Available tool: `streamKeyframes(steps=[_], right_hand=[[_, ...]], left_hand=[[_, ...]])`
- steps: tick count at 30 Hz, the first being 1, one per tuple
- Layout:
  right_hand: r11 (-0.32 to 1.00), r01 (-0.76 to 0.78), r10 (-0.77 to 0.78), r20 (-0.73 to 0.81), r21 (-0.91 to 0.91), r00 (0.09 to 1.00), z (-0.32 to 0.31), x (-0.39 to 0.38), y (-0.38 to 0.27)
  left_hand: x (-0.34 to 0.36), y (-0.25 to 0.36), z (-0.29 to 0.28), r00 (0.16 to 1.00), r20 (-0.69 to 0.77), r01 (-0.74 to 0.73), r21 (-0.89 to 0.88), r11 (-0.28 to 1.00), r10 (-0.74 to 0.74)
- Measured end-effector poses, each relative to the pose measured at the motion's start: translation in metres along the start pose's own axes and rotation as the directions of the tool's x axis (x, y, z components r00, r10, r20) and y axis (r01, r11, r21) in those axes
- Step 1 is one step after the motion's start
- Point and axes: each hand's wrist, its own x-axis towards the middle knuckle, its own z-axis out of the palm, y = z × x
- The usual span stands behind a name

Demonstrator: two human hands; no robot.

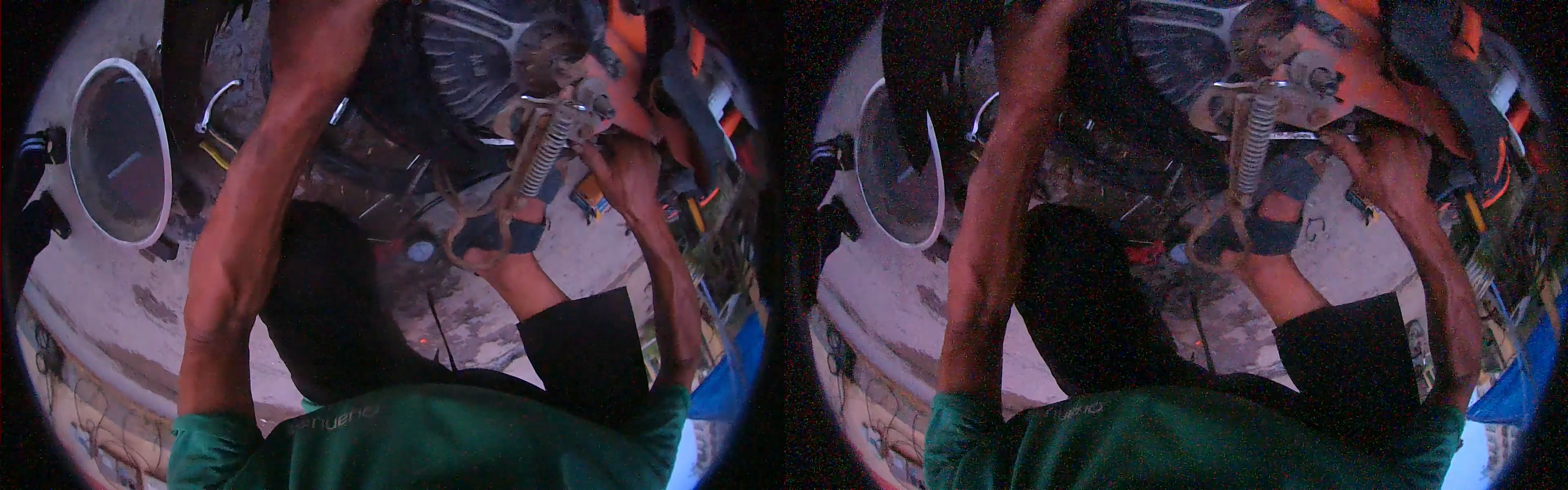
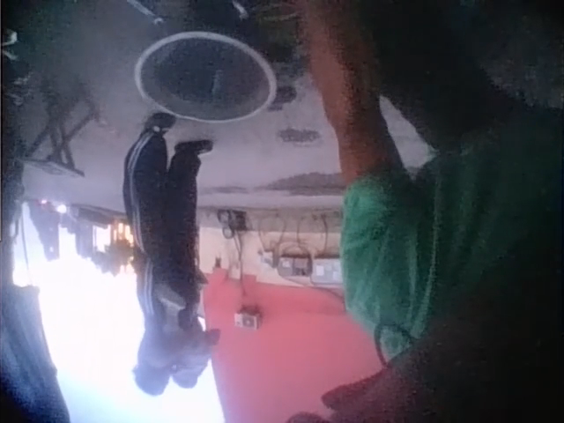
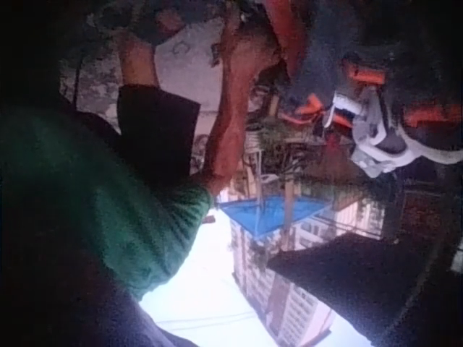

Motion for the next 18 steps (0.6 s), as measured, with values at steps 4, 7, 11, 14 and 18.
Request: streamKeyframes(steps=[4,7,11,14,18], right_hand=[[0.995,0.092,-0.087,-0.102,0.038,0.991,0.013,0.005,0.006],[0.998,0.062,-0.062,0.061,-0.008,0.996,0.012,0.004,0.008],[0.998,-0.057,0.055,0.084,0.017,0.995,0.004,0.0,0.004],[0.995,-0.055,0.067,0.155,-0.081,0.986,-0.018,-0.002,-0.006],[0.988,0.033,-0.014,0.126,-0.15,0.992,-0.049,-0.012,-0.037]], left_hand=[[0.016,-0.023,0.008,0.991,-0.027,-0.132,-0.101,0.986,0.13],[0.021,-0.021,0.009,0.988,-0.025,-0.154,-0.124,0.98,0.152],[0.017,-0.02,0.006,0.969,0.081,-0.215,-0.193,0.957,0.234],[0.012,-0.025,0.005,0.98,0.013,-0.19,-0.213,0.958,0.197],[0.017,-0.042,0.0,0.974,-0.101,-0.2,0.017,0.98,0.201]])
